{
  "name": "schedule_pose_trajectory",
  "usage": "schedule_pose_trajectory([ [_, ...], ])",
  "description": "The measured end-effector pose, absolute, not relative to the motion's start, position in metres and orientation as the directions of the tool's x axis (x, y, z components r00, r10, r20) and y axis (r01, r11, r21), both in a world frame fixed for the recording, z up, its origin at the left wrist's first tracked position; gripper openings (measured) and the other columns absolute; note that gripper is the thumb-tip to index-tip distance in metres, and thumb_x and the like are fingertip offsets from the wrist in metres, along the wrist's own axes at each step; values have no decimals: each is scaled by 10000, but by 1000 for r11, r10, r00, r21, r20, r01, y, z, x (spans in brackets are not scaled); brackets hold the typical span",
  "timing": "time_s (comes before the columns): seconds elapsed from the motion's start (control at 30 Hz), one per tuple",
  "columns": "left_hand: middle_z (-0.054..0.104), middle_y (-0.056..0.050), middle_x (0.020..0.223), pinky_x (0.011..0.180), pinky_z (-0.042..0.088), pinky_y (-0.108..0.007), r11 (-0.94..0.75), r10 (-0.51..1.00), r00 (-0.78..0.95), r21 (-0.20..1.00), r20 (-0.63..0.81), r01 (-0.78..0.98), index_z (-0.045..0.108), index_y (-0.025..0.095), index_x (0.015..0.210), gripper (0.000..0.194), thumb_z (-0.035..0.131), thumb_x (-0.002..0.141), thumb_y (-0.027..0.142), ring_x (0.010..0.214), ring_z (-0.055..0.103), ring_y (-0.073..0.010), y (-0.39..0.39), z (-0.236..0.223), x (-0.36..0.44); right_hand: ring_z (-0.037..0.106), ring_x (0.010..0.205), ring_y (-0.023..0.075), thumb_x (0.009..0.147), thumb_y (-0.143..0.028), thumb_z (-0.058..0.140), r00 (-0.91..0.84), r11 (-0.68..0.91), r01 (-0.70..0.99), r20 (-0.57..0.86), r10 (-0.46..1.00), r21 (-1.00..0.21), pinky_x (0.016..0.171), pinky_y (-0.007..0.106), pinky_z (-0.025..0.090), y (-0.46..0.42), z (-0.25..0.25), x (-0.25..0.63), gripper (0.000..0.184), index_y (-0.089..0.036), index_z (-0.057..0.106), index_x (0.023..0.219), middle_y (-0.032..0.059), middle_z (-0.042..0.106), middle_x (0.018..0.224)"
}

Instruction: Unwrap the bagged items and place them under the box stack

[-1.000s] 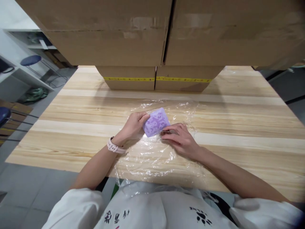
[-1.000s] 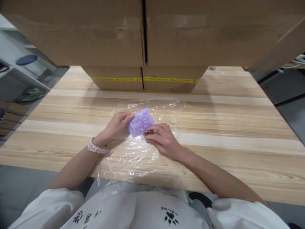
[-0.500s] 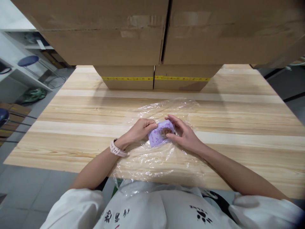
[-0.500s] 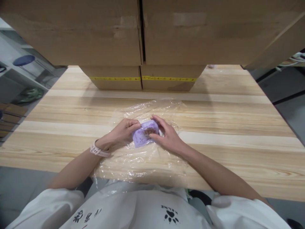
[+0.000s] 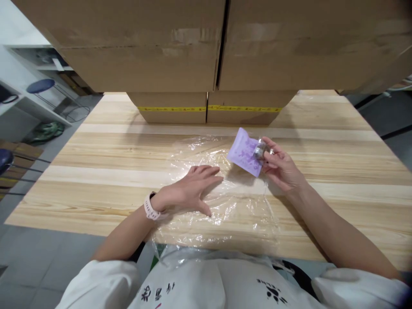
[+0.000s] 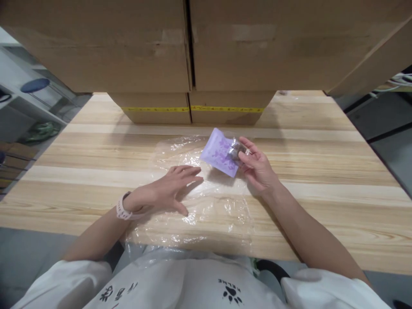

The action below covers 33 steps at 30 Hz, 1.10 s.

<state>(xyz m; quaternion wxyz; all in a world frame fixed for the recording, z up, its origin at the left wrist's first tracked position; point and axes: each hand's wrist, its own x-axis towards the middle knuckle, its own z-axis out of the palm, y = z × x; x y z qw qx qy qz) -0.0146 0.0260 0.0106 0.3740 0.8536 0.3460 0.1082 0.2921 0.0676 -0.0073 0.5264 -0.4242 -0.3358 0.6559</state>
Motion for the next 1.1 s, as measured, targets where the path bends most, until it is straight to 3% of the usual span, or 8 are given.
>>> schedule_pose_trajectory([
  [0.07, 377, -159, 1673, 1226, 222, -662, -614, 639, 769, 582, -29, 533, 601, 252, 1376, 721, 912, 742, 404, 1552, 267, -429, 21, 9, -13, 680, 857, 148, 610, -274, 970, -96, -236, -431, -215, 972, -871, 733, 281, 620, 69, -4, 296, 559, -350, 749, 1118, -18, 726, 1153],
  [0.17, 651, -131, 1416, 1128, 373, -565, -614, 706, 706, 534, 44, 581, 669, 211, 1042, 91, 649, 954, 201, 1363, 539, -353, 20, 8, -8, 678, 806, 130, 591, -295, 993, -222, -297, -407, -222, 949, -864, 697, 255, 604, 63, -4, 293, 582, -343, 760, 1122, -16, 738, 1065],
  [0.3, 747, -66, 932, 849, 520, -406, -210, 954, 293, 827, 58, 522, 570, 214, 973, 47, 532, 990, 235, 886, 707, -240, 30, 12, -8, 691, 787, 139, 634, -264, 977, -514, -363, -296, -173, 840, -883, 691, 257, 586, 48, -8, 284, 518, -275, 764, 1106, 11, 731, 945],
  [0.4, 743, -34, 820, 751, 545, -343, 62, 984, 163, 997, -69, 49, 505, 224, 945, 250, 654, 944, 425, 754, 715, -210, 38, 17, -12, 697, 815, 129, 681, -194, 943, -645, -406, -209, -187, 741, -890, 722, 244, 574, 41, -9, 277, 545, -243, 741, 1184, 19, 708, 972],
  [0.6, 638, 27, 604, 540, 442, -224, 392, 902, 321, 859, -289, -330, 634, 160, 826, 485, 946, 638, 481, 501, 554, -101, 38, 12, -2, 677, 817, 92, 696, -104, 916, -647, -419, -222, -189, 739, -880, 713, 206, 557, 35, -21, 268, 955, -372, 501, 1514, -43, 628, 970],
  [0.8, 707, -27, 859, 635, 472, -240, 461, 854, 413, 828, -316, -319, 673, 153, 891, 550, 992, 564, 459, 683, 623, -119, 26, -6, 23, 689, 948, 147, 689, -204, 941, -705, -444, -145, -223, 673, -884, 818, 261, 572, 27, -29, 252, 588, -216, 679, 1216, 32, 694, 1058],
  [1.0, 591, 28, 814, 633, 407, -226, 242, 938, 289, 958, -191, -155, 556, 189, 887, 567, 956, 622, 492, 672, 511, -90, 18, -20, 27, 658, 770, 137, 672, -295, 953, -685, -409, -21, -285, 671, -912, 725, 264, 550, 21, -22, 244, 444, -142, 730, 1023, 31, 725, 883],
  [1.1, 597, -7, 992, 663, 426, -242, 149, 960, 250, 987, -129, -65, 587, 201, 1028, 564, 935, 659, 448, 732, 520, -102, 15, -23, 26, 649, 721, 140, 677, -310, 947, -691, -374, 21, -284, 665, -927, 708, 281, 559, 19, -19, 243, 423, -124, 748, 1000, 31, 728, 831],
])
